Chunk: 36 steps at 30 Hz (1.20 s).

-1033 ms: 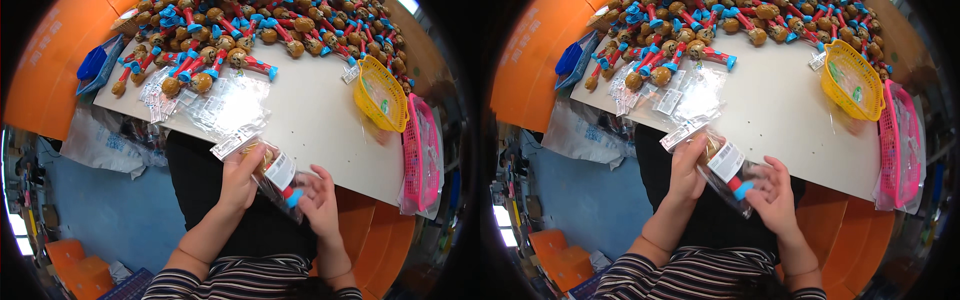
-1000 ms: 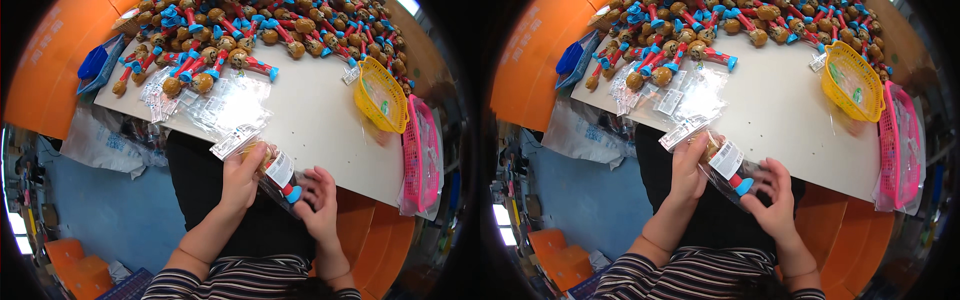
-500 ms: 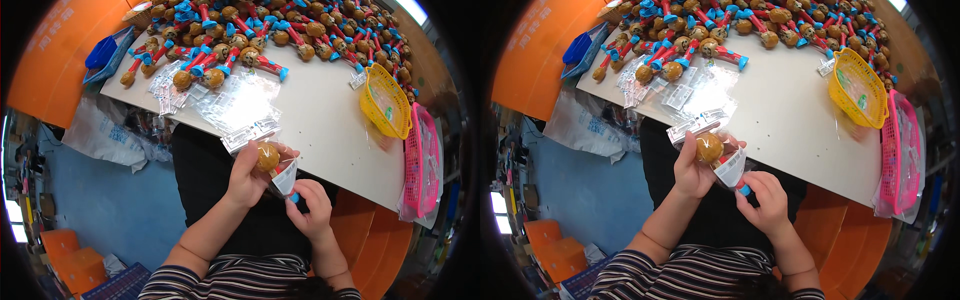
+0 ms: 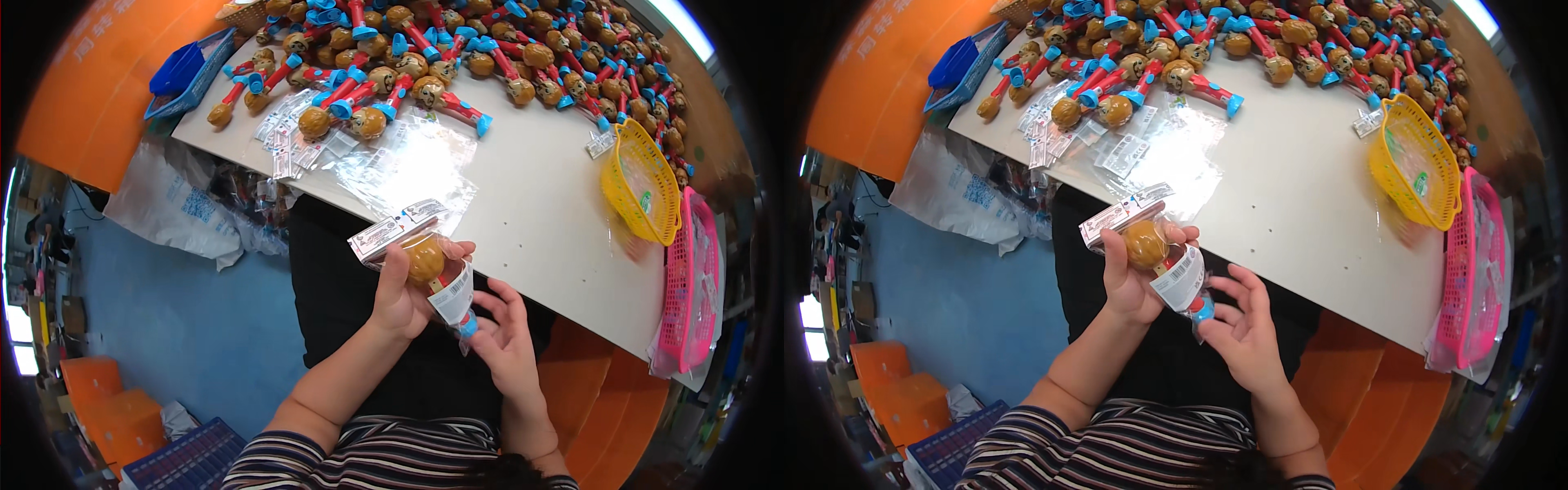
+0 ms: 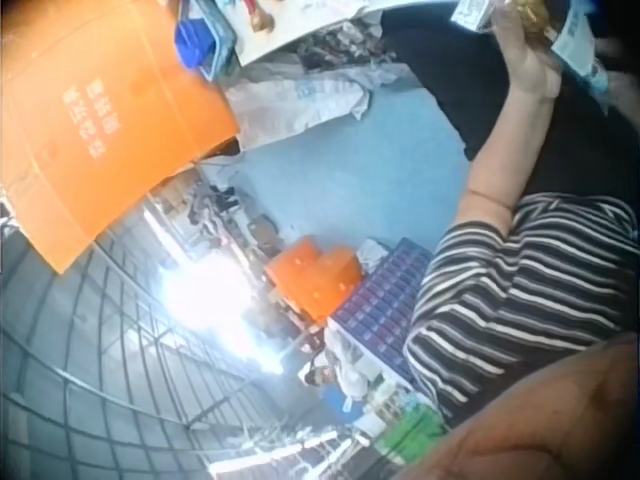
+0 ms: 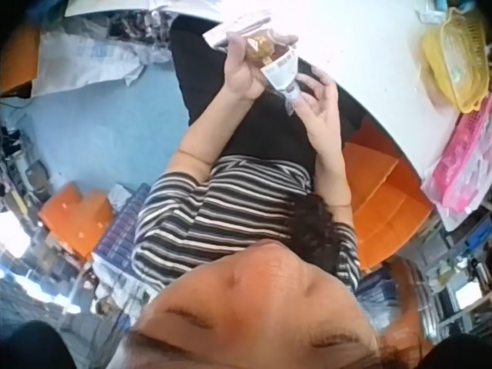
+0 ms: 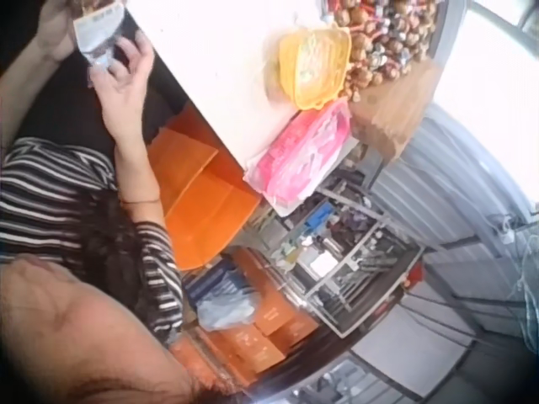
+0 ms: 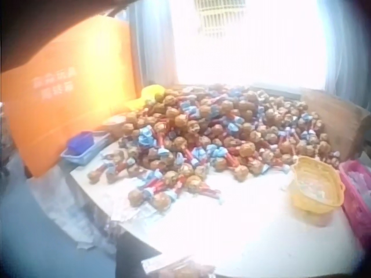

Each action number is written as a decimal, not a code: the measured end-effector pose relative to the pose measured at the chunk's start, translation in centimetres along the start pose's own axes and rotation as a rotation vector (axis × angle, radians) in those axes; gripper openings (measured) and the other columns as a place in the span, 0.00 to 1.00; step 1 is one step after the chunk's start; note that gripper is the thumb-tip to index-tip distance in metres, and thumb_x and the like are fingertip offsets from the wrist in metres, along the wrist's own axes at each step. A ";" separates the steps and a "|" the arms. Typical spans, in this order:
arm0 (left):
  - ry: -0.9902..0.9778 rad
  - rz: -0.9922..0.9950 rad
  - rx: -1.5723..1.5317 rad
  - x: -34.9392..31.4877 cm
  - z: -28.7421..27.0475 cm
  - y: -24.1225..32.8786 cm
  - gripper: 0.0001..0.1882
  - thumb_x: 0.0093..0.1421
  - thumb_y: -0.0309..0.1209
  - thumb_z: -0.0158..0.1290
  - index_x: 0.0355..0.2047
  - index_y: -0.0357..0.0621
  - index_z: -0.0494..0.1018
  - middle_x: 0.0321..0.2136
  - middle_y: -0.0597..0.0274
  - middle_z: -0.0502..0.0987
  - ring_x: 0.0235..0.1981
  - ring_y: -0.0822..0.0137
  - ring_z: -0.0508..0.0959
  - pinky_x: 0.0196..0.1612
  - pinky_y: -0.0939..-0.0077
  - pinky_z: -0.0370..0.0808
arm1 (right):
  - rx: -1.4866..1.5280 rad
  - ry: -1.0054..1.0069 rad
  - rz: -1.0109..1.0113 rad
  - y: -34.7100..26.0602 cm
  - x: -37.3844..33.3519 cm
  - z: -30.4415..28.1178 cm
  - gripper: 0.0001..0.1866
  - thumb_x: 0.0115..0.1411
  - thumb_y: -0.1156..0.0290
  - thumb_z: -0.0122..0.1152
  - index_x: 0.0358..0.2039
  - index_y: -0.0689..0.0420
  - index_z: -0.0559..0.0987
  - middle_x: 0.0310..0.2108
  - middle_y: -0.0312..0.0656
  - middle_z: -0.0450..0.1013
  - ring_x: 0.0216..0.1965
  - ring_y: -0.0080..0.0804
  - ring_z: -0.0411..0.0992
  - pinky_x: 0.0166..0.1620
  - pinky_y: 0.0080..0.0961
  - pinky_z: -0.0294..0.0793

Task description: Packing small toy figures into individual plastic adhesive bags.

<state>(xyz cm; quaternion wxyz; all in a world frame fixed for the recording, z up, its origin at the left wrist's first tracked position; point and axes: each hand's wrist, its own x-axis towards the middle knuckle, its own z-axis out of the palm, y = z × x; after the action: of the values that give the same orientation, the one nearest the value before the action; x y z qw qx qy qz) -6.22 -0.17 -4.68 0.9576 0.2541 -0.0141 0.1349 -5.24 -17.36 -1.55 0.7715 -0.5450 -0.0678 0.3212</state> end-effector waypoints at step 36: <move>0.808 0.308 0.044 -1.2 -24.7 19.9 0.14 0.61 0.28 0.52 0.47 0.40 0.70 0.41 0.55 0.78 0.45 0.59 0.77 0.49 0.60 0.75 | -0.407 -0.150 0.082 8.2 5.9 6.8 0.09 0.61 0.81 0.57 0.43 0.65 0.75 0.37 0.42 0.76 0.38 0.24 0.74 0.44 0.19 0.75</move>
<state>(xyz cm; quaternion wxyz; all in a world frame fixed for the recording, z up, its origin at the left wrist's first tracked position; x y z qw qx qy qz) -13.73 28.20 -16.67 0.8494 0.1960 0.3269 0.3649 -7.20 -6.98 -7.56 0.6248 -0.6662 -0.1662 0.3718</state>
